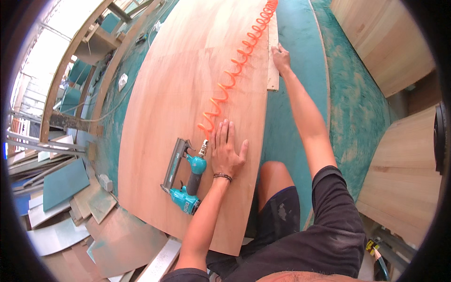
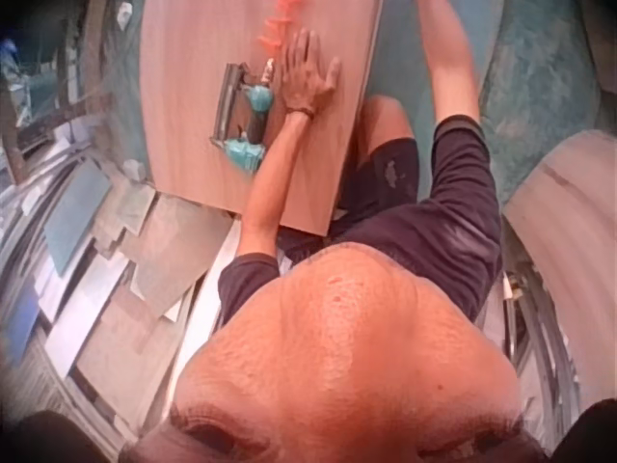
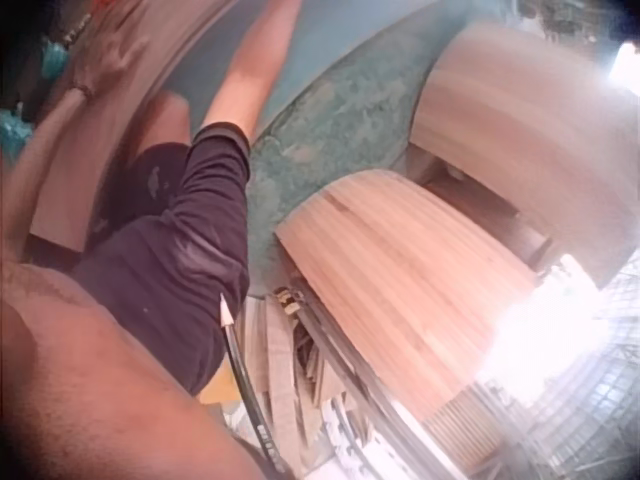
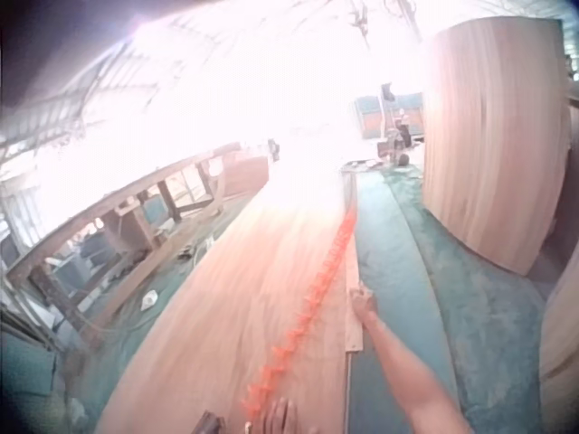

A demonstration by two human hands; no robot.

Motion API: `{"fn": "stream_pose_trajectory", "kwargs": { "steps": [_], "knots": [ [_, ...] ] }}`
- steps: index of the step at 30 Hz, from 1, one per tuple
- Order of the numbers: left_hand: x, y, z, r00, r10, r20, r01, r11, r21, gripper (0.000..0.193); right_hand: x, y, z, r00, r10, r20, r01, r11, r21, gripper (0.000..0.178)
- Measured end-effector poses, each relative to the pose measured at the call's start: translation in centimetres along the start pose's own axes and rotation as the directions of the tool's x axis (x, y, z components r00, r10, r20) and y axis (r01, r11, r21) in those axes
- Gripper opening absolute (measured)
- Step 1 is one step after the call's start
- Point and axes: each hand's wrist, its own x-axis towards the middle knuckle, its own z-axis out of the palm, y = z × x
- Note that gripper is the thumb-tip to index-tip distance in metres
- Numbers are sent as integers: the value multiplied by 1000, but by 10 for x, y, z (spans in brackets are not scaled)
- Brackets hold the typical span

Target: The person aligns curved wooden panels on the floor and secures them to a wooden frame using a pneumatic nail gun and a hammer.

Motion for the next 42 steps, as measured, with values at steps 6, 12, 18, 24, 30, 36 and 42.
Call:
{"fn": "stream_pose_trajectory", "kwargs": {
  "steps": [6, 12, 18, 24, 30, 36, 42],
  "knots": [
    [-7, -9, -1, 1000, -27, -1, 27, 1000, 5, 72, -12, -4, 9, 998, 44, 42, -42, 999, -29, 64],
    [-6, -10, 1, 999, -23, -40, 22, 999, -33, 70, -12, -9, 4, 998, 4, 64, -8, 998, 69, 63],
    [-5, -9, 0, 998, -27, -63, 25, 999, -40, 68, -38, -36, -8, 995, 33, 96, -43, 993, 109, 58],
    [-6, -10, 2, 997, -24, -70, 21, 999, -38, 68, -60, -47, -15, 993, 30, 113, -45, 990, 133, 54],
    [-7, -10, 4, 997, -25, -71, 23, 999, -30, 68, -83, -41, -22, 990, 6, 142, -25, 990, 137, 55],
    [-9, -12, 6, 996, -29, -86, 26, 999, -34, 68, -118, -48, -29, 987, 30, 155, -52, 989, 136, 56],
    [-10, -11, 7, 995, -29, -97, 26, 999, -37, 68, -150, -46, -39, 987, -18, 163, -2, 993, 122, 56]
  ]
}}
